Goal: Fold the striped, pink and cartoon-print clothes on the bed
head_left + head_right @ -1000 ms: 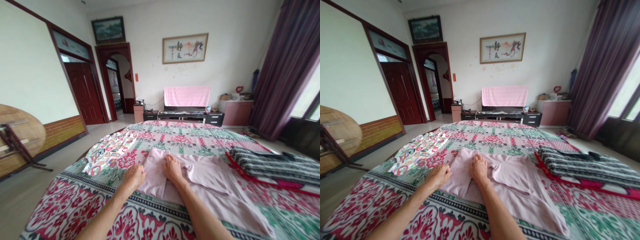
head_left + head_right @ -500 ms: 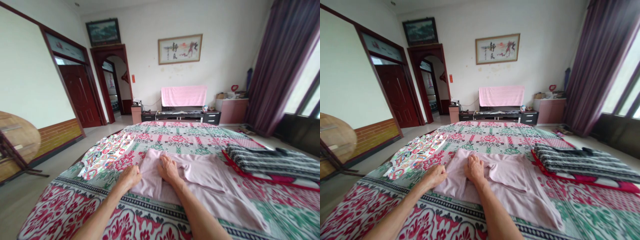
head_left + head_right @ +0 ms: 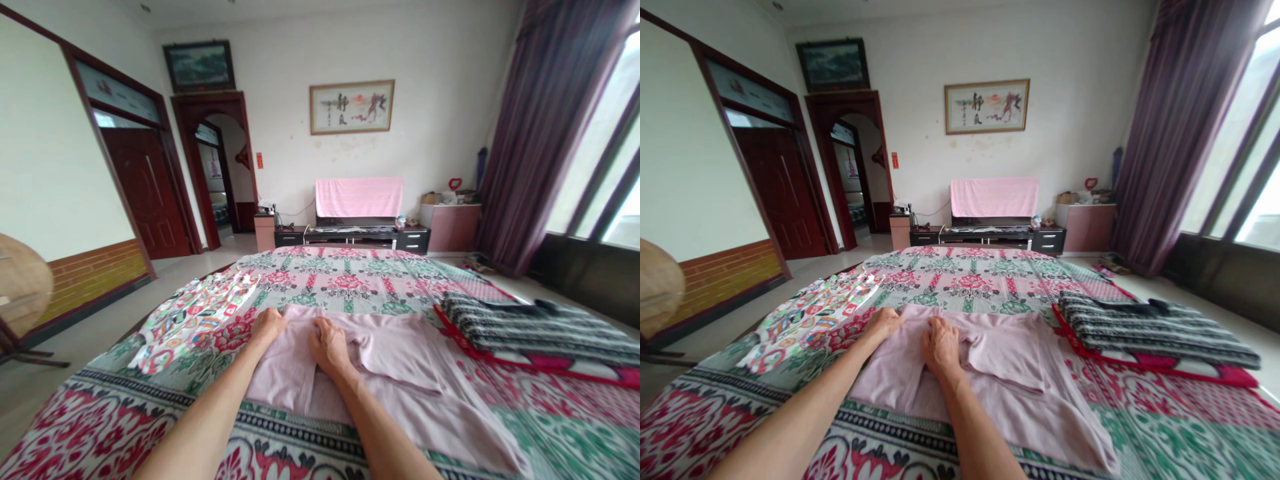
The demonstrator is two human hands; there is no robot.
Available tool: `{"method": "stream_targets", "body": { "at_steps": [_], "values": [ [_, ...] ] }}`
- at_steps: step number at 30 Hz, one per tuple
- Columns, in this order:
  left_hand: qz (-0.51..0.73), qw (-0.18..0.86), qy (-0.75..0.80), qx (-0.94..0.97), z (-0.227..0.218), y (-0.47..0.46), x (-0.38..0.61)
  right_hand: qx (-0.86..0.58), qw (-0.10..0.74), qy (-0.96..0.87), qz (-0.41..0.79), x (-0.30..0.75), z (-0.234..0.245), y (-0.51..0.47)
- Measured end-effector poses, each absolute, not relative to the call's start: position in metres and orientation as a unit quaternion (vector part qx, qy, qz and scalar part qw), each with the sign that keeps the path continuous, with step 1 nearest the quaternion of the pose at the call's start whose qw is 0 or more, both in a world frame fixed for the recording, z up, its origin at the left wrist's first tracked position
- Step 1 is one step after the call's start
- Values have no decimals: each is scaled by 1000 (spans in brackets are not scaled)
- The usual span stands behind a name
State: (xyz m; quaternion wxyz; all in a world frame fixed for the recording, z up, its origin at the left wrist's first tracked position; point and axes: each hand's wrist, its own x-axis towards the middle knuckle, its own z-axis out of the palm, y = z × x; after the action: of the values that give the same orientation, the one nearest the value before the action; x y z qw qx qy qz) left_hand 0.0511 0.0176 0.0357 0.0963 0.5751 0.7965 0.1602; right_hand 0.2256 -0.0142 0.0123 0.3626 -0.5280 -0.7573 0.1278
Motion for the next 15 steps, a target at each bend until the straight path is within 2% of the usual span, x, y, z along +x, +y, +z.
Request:
{"method": "stream_targets", "body": {
  "at_steps": [8, 15],
  "values": [
    [170, 111, 789, 581, 39, 16, 42, -518, 350, -772, 116, 225, 10, -16],
    [139, 139, 731, 654, 44, -26, 33, -510, 341, -782, 110, 225, 11, -18]
  ]
}}
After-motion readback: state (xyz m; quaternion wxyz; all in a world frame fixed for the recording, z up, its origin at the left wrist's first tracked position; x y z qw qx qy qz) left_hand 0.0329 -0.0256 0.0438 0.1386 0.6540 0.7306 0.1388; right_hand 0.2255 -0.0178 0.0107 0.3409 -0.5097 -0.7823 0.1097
